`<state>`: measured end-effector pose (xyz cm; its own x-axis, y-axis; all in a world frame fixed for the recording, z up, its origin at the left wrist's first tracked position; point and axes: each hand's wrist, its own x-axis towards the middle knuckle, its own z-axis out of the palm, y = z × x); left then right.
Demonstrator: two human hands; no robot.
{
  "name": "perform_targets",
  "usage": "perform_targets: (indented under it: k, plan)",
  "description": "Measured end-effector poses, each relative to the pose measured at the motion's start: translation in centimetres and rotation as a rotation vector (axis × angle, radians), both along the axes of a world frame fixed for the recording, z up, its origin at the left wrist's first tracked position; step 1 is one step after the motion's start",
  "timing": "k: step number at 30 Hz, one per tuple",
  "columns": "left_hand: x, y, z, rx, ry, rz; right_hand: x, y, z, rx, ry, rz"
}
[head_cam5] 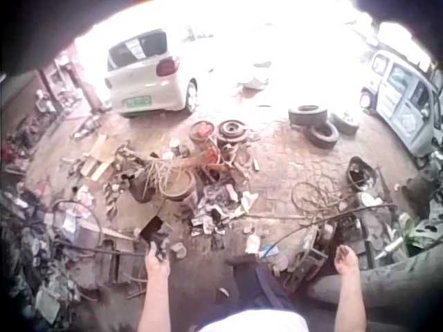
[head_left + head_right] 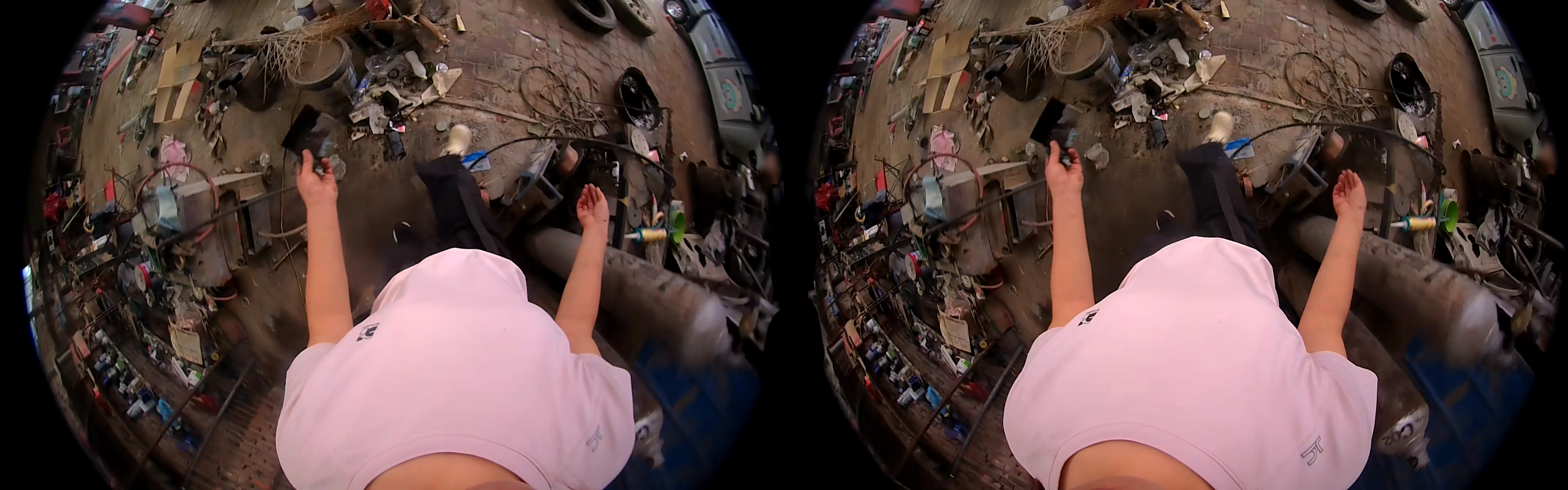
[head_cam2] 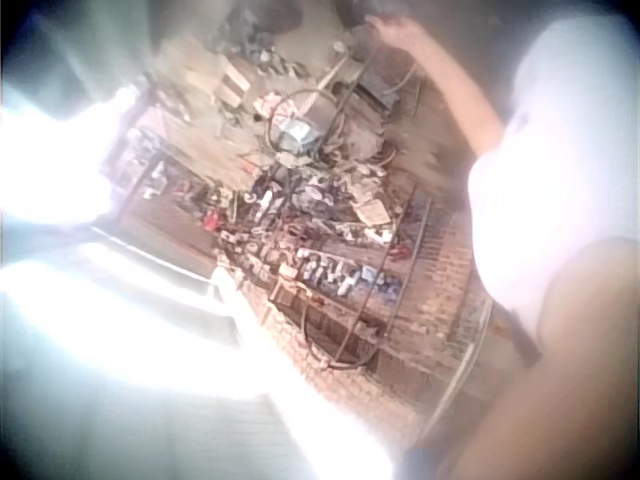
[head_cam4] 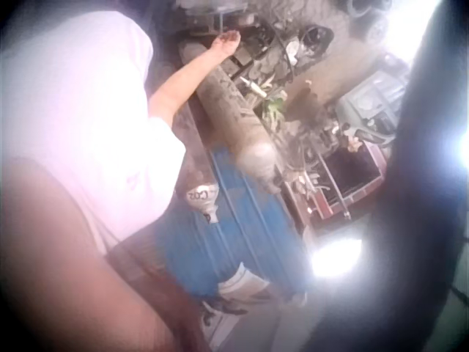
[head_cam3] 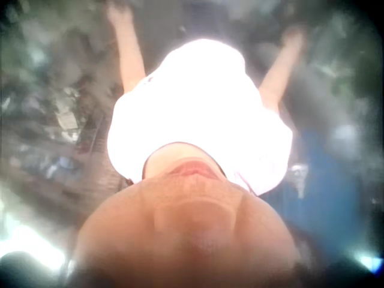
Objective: The person scrapes thick black residue from the top of a yellow and red machine using a red scraper and a metal putty knife. They walk around the cluttered workshop to retrieve a small packet, return to the machine, and continue scraping the surface. The person also lifts a metal cover from the machine and scrapes the inside of a yellow container.
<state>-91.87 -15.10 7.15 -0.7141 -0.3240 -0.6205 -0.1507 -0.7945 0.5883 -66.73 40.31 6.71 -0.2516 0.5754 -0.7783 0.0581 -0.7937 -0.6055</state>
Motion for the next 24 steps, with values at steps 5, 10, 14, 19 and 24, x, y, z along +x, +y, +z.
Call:
perform_targets:
  k: [5,10,14,19,24]
  plan:
    - [-9.3,12.2,-2.6,0.004,-0.034,-0.113,-8.5,9.3,-4.7,-0.048,-0.004,-0.057]
    - [-17.1,24.4,-6.8,0.061,-0.165,-0.146,-22.6,16.5,-8.3,-0.094,-0.145,0.081]
    - [-24.4,32.4,-6.0,0.089,-0.214,-0.071,-37.1,19.1,-4.6,0.097,-0.073,0.399]
    - [-33.6,38.6,-8.7,0.153,-0.231,0.028,-51.4,21.9,-5.3,0.118,-0.033,0.615]
    - [-42.7,42.5,-13.6,0.175,-0.247,0.102,-62.1,21.3,-5.5,0.090,-0.015,0.768]
